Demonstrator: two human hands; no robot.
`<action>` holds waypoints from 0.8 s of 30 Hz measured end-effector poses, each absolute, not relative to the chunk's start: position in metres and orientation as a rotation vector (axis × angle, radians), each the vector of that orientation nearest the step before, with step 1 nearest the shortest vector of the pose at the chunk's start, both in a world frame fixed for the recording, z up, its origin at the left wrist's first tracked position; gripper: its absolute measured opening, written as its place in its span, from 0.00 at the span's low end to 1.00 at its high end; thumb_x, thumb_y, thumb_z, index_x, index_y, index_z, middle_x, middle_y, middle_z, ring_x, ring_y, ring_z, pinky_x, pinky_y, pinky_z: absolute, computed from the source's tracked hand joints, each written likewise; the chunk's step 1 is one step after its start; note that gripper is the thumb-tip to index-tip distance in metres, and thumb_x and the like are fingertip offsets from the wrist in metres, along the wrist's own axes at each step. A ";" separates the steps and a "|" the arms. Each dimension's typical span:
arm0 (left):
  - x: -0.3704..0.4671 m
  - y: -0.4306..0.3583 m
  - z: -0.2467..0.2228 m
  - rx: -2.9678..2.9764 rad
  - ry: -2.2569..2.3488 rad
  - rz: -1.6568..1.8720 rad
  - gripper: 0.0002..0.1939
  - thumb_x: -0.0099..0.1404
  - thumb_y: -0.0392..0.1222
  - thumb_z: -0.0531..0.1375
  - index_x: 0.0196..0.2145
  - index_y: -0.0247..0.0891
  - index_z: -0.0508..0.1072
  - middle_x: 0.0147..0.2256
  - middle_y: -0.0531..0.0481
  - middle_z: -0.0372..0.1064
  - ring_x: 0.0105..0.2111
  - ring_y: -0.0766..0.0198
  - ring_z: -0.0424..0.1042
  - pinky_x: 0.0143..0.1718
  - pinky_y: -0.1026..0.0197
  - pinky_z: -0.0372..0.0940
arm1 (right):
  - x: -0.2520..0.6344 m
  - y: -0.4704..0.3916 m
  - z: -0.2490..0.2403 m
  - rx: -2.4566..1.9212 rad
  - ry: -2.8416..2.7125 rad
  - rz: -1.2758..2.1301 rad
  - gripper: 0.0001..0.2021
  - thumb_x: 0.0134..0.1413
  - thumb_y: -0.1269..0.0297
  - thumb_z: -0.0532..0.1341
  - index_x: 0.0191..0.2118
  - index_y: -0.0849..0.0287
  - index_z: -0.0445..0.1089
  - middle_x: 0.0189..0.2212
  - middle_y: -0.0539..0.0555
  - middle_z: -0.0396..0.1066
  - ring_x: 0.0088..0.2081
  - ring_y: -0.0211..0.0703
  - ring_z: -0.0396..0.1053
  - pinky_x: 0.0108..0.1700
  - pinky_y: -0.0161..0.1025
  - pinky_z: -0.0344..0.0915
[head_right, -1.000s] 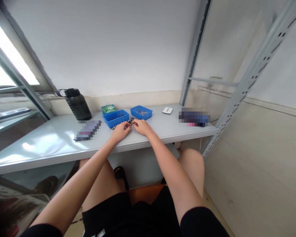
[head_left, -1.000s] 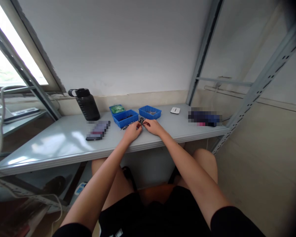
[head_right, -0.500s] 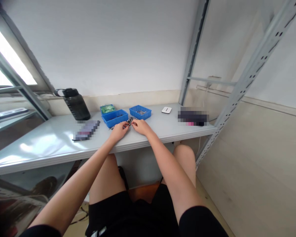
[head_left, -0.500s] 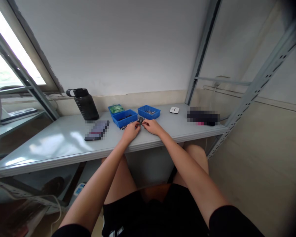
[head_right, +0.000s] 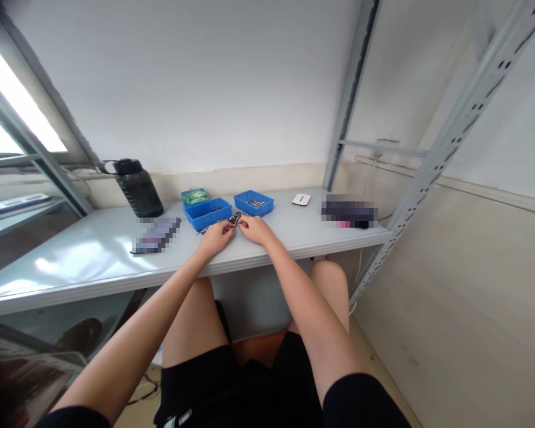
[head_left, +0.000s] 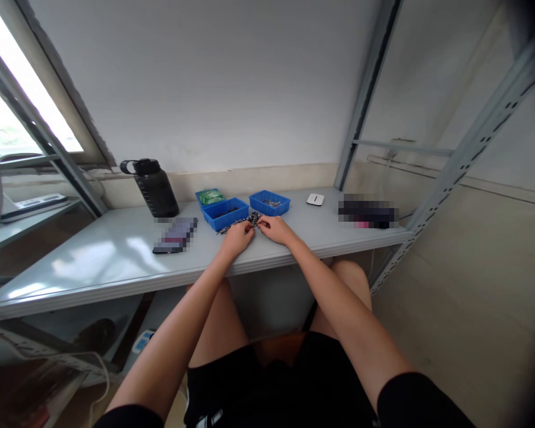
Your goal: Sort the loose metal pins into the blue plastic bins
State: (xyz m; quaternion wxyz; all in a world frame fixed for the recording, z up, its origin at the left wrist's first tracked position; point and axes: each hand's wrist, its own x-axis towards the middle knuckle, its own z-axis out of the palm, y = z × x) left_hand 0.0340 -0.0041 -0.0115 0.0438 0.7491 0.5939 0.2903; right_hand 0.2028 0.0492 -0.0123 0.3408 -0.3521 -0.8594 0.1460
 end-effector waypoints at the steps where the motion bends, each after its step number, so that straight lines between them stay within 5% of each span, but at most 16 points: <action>1: 0.034 -0.004 -0.011 2.292 1.814 0.885 0.12 0.68 0.46 0.56 0.42 0.35 0.72 0.40 0.47 0.72 0.40 0.61 0.72 0.44 0.51 0.67 | 0.203 0.050 -0.013 -0.913 -2.236 0.380 0.09 0.56 0.68 0.56 0.38 0.58 0.74 0.31 0.52 0.75 0.32 0.40 0.69 0.36 0.33 0.60; 24: 0.034 -0.003 -0.012 2.304 1.843 0.833 0.12 0.68 0.45 0.56 0.43 0.35 0.71 0.41 0.46 0.71 0.40 0.61 0.72 0.44 0.52 0.68 | 0.204 0.049 -0.012 -0.887 -2.246 0.408 0.09 0.55 0.69 0.56 0.36 0.58 0.74 0.32 0.53 0.76 0.35 0.41 0.71 0.39 0.34 0.62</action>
